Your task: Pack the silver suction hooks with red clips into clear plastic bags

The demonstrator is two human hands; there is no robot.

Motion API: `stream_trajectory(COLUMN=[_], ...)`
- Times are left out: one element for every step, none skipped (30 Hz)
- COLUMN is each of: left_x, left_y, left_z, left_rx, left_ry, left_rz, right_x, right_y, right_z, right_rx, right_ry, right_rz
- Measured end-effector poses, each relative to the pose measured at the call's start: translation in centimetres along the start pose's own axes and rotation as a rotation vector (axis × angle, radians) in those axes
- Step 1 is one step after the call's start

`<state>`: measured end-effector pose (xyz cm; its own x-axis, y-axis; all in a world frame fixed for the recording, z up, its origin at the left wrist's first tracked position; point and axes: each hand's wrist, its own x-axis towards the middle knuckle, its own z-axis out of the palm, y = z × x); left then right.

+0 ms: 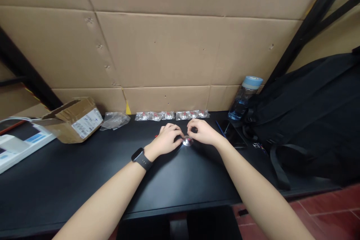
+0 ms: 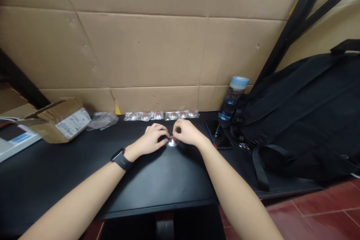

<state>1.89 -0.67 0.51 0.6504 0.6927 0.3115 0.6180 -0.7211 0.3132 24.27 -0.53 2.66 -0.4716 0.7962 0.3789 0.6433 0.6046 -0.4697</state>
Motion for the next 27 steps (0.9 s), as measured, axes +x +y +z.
stream_trajectory(left_x=[0.0, 0.0, 0.0, 0.0, 0.0, 0.0, 0.0, 0.0, 0.0, 0.0, -0.1, -0.1, -0.2, -0.4, -0.6, -0.9, -1.2, -1.6, -2.0, -2.3, -2.7, -3.0, -3.2, -3.5, -3.6, -3.8, -3.9], left_y=[0.0, -0.1, -0.2, -0.3, -0.5, -0.8, -1.0, -1.4, -1.8, -2.3, -2.8, -3.4, -4.1, -4.8, -5.6, -6.4, -7.2, -8.0, -8.8, -9.4, -10.0, -10.5, -10.9, -11.2, -11.5, -11.8, -11.9], left_z=[0.0, 0.0, 0.0, 0.0, -0.1, -0.2, -0.3, -0.6, -0.9, -1.2, -1.7, -2.3, -2.9, -3.5, -4.1, -4.7, -5.2, -5.6, -5.9, -6.1, -6.2, -6.2, -6.2, -6.1, -6.1, -6.0, -6.0], left_rx=[0.0, 0.002, 0.005, 0.011, 0.019, 0.029, 0.042, 0.057, 0.074, 0.095, 0.119, 0.145, 0.173, 0.2, 0.223, 0.243, 0.261, 0.282, 0.31, 0.34, 0.37, 0.394, 0.408, 0.411, 0.406, 0.396, 0.382], left_ry=[0.005, 0.01, 0.015, 0.021, 0.03, 0.044, 0.062, 0.083, 0.106, 0.132, 0.16, 0.195, 0.238, 0.289, 0.348, 0.406, 0.456, 0.489, 0.503, 0.502, 0.488, 0.468, 0.447, 0.429, 0.412, 0.399, 0.386], left_rz=[0.004, 0.007, 0.008, 0.008, 0.003, -0.009, -0.026, -0.049, -0.077, -0.113, -0.152, -0.197, -0.25, -0.309, -0.38, -0.459, -0.547, -0.643, -0.744, -0.843, -0.931, -1.004, -1.058, -1.093, -1.114, -1.126, -1.131], right_x=[0.0, 0.0, 0.0, 0.0, 0.0, 0.0, 0.0, 0.0, 0.0, 0.0, 0.0, 0.0, 0.0, 0.0, 0.0, 0.0, 0.0, 0.0, 0.0, 0.0, 0.0, 0.0, 0.0, 0.0, 0.0, 0.1, 0.1], right_y=[0.0, 0.0, 0.0, 0.0, 0.0, 0.0, 0.0, 0.0, 0.0, 0.0, 0.0, 0.0, 0.1, 0.1, 0.1, 0.1, 0.2, 0.2, 0.2, 0.2, 0.2, 0.2, 0.2, 0.2, 0.2, 0.2, 0.2], right_z=[0.0, -0.1, -0.1, -0.1, -0.2, -0.2, -0.2, -0.3, -0.3, -0.4, -0.5, -0.5, -0.6, -0.6, -0.6, -0.6, -0.6, -0.5, -0.4, -0.4, -0.3, -0.3, -0.3, -0.3, -0.2, -0.3, -0.3], right_rx=[-0.002, -0.005, -0.007, -0.008, -0.008, -0.007, -0.006, -0.005, -0.006, -0.008, -0.011, -0.013, -0.014, -0.014, -0.013, -0.013, -0.013, -0.015, -0.018, -0.021, -0.022, -0.022, -0.02, -0.017, -0.015, -0.015, -0.016], right_ry=[-0.004, -0.007, -0.01, -0.014, -0.016, -0.017, -0.019, -0.019, -0.019, -0.017, -0.015, -0.014, -0.014, -0.014, -0.017, -0.02, -0.025, -0.03, -0.035, -0.041, -0.047, -0.051, -0.053, -0.055, -0.056, -0.057, -0.056], right_rz=[0.001, 0.003, 0.005, 0.007, 0.008, 0.009, 0.007, 0.005, 0.002, -0.001, -0.002, -0.003, -0.004, -0.004, -0.002, 0.001, 0.004, 0.008, 0.011, 0.014, 0.015, 0.016, 0.016, 0.016, 0.018, 0.021, 0.025])
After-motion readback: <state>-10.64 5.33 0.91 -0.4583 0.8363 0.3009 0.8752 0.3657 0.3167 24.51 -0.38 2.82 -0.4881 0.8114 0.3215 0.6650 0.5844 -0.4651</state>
